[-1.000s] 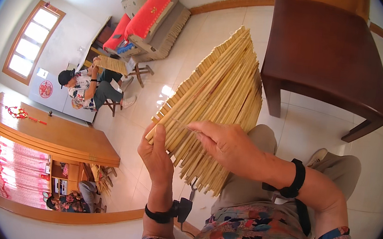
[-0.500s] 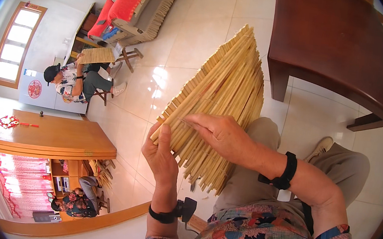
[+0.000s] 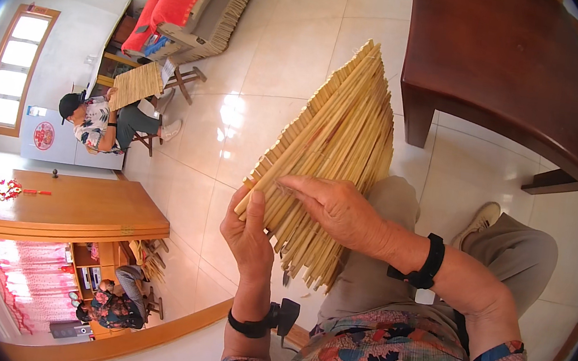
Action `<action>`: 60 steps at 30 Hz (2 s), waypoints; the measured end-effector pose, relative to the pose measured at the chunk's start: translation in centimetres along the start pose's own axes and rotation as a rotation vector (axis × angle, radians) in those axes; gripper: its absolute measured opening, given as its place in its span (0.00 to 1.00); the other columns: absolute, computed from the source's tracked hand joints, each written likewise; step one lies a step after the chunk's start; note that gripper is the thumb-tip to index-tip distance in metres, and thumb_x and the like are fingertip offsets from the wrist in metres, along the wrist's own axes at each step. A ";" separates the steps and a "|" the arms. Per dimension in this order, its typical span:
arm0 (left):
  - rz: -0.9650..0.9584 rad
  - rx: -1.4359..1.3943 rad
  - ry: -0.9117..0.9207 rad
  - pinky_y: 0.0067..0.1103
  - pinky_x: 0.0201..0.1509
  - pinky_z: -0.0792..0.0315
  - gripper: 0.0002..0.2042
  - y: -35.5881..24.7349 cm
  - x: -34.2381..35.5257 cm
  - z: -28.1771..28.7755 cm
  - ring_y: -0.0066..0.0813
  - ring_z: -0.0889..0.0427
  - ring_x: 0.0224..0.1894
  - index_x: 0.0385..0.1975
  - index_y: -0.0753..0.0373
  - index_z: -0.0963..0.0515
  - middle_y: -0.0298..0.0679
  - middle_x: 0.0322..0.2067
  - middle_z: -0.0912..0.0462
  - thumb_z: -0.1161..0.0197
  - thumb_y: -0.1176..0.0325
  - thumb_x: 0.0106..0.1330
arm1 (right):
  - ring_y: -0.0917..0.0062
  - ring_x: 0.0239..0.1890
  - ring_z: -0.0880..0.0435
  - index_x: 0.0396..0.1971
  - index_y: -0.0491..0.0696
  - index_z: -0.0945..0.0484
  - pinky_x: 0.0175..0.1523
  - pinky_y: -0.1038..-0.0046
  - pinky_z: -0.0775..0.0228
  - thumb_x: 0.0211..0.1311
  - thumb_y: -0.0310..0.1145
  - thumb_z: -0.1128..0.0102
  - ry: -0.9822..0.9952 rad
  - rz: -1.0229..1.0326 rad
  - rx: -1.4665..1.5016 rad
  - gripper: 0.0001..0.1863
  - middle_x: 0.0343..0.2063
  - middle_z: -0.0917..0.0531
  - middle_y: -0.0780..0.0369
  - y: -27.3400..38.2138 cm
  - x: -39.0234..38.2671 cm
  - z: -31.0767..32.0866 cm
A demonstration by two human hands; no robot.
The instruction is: The person ties individual reeds together with string to form a mat and uses scissors to trim the ends of the reeds.
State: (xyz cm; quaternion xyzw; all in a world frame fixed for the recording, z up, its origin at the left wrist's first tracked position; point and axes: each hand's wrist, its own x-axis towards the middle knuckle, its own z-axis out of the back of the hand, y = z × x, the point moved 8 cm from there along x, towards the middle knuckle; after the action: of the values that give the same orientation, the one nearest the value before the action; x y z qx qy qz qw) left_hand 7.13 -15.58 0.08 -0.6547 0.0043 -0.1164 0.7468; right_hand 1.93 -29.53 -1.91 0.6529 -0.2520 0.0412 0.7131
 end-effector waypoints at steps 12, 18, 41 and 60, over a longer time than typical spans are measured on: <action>0.032 0.031 0.029 0.13 0.41 0.32 0.14 0.8 -0.2 -0.1 0.16 0.27 0.36 0.45 0.72 0.28 0.36 0.35 0.23 0.47 0.68 0.65 | 0.59 0.33 0.20 0.43 0.45 0.26 0.37 0.67 0.27 0.59 0.29 0.50 0.028 -0.061 0.069 0.12 0.30 0.21 0.51 -0.8 0.0 0.3; 0.038 0.020 0.053 0.13 0.42 0.32 0.13 0.7 -0.6 -0.5 0.17 0.27 0.36 0.45 0.71 0.28 0.36 0.35 0.23 0.47 0.69 0.65 | 0.60 0.34 0.20 0.43 0.44 0.26 0.39 0.69 0.27 0.59 0.27 0.51 0.074 -0.075 0.091 0.13 0.33 0.21 0.50 -0.9 0.0 0.6; -0.271 0.227 0.249 0.25 0.42 0.28 0.18 1.1 -9.0 -7.0 0.38 0.25 0.43 0.44 0.68 0.28 0.46 0.43 0.24 0.35 0.73 0.52 | 0.60 0.32 0.23 0.38 0.44 0.27 0.35 0.65 0.30 0.56 0.25 0.49 0.352 -0.206 -0.509 0.09 0.29 0.21 0.56 3.1 -5.8 7.3; -0.255 0.136 0.426 0.33 0.51 0.34 0.33 1.4 -10.2 -6.9 0.47 0.30 0.49 0.50 0.71 0.33 0.51 0.52 0.33 0.31 0.71 0.40 | 0.76 0.21 0.25 0.42 0.46 0.27 0.27 0.78 0.33 0.57 0.20 0.51 0.490 -0.565 -0.624 0.12 0.26 0.23 0.60 4.1 -6.6 8.1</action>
State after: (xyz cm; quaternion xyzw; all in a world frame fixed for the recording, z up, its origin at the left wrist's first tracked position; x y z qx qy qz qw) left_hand -3.69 -20.30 -3.81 -0.5589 0.0711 -0.3451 0.7507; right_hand -7.89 -34.86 -0.77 0.4218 0.1101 -0.0792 0.8965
